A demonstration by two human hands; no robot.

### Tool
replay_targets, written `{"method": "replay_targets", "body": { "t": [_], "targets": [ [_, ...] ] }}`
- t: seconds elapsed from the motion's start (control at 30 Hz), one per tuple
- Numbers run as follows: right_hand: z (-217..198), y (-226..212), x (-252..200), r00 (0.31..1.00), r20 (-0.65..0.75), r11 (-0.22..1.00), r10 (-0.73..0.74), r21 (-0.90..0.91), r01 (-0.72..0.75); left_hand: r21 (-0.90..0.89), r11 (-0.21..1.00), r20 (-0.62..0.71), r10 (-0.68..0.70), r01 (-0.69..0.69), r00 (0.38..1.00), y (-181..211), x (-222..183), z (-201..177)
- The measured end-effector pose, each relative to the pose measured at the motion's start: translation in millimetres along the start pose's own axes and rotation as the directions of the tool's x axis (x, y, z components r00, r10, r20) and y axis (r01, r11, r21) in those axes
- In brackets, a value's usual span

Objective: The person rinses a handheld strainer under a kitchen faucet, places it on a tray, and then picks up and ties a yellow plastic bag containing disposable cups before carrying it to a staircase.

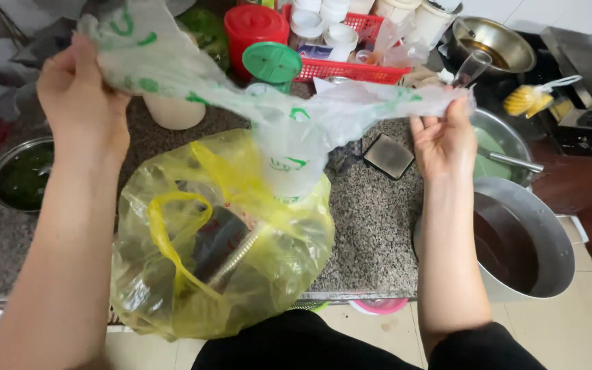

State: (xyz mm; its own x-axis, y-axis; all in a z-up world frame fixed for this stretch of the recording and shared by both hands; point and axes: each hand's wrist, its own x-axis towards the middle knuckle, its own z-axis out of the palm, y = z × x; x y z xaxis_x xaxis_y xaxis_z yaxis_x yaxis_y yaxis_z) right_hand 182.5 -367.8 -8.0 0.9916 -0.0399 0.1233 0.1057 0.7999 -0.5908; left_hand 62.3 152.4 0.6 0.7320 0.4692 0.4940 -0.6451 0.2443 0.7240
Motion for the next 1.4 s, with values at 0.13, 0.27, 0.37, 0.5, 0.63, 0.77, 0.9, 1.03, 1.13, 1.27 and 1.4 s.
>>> {"method": "replay_targets", "body": {
  "t": [0.13,0.27,0.37,0.5,0.63,0.77,0.9,1.03,1.13,1.27,1.4],
  "targets": [
    [-15,8,6,0.964,-0.225,0.983,0.14,0.151,-0.107,-0.084,0.994,-0.043,-0.076,0.072,0.996,-14,-4,-20],
    [-109,4,53,0.968,-0.165,0.958,0.187,0.248,-0.142,-0.092,0.989,-0.152,-0.132,0.119,0.98,-19,-9,-46],
    [-131,-3,64,0.985,-0.077,0.925,0.151,0.363,-0.114,-0.101,0.981,-0.162,-0.182,0.167,0.97,-24,-12,-66],
    [-143,-11,58,0.977,-0.157,0.914,0.141,0.4,-0.068,-0.086,0.982,-0.173,-0.181,0.168,0.968,-40,-18,-100],
    [-134,-4,44,0.972,-0.185,0.94,0.142,0.334,-0.073,-0.168,0.964,-0.223,-0.241,0.207,0.944,-39,-20,-107],
    [-127,15,20,0.977,-0.19,0.981,0.094,0.183,-0.059,-0.184,0.96,-0.285,-0.259,0.213,0.923,-42,-32,-122],
    [-99,53,-13,0.995,-0.07,0.949,-0.073,-0.313,0.048,0.132,0.956,-0.361,-0.201,0.263,0.911,-36,-47,-113],
    [-51,85,-61,0.919,0.395,0.282,0.008,-0.882,0.377,0.773,0.576,-0.309,-0.025,0.267,0.951,-50,-70,-127],
    [-19,111,-85,0.855,0.502,0.209,0.127,-0.856,0.472,0.956,-0.041,0.283,0.4,-0.292,0.872,-3,-87,-47],
    [-22,143,-96,0.904,0.275,0.401,0.328,-0.907,0.13,0.876,-0.259,0.48,0.409,-0.406,0.776,28,-127,66],
    [-16,158,-103,0.897,0.215,0.523,0.387,-0.852,-0.021,0.69,-0.121,0.723,0.079,-0.713,0.686,11,-157,104]
  ]
}}
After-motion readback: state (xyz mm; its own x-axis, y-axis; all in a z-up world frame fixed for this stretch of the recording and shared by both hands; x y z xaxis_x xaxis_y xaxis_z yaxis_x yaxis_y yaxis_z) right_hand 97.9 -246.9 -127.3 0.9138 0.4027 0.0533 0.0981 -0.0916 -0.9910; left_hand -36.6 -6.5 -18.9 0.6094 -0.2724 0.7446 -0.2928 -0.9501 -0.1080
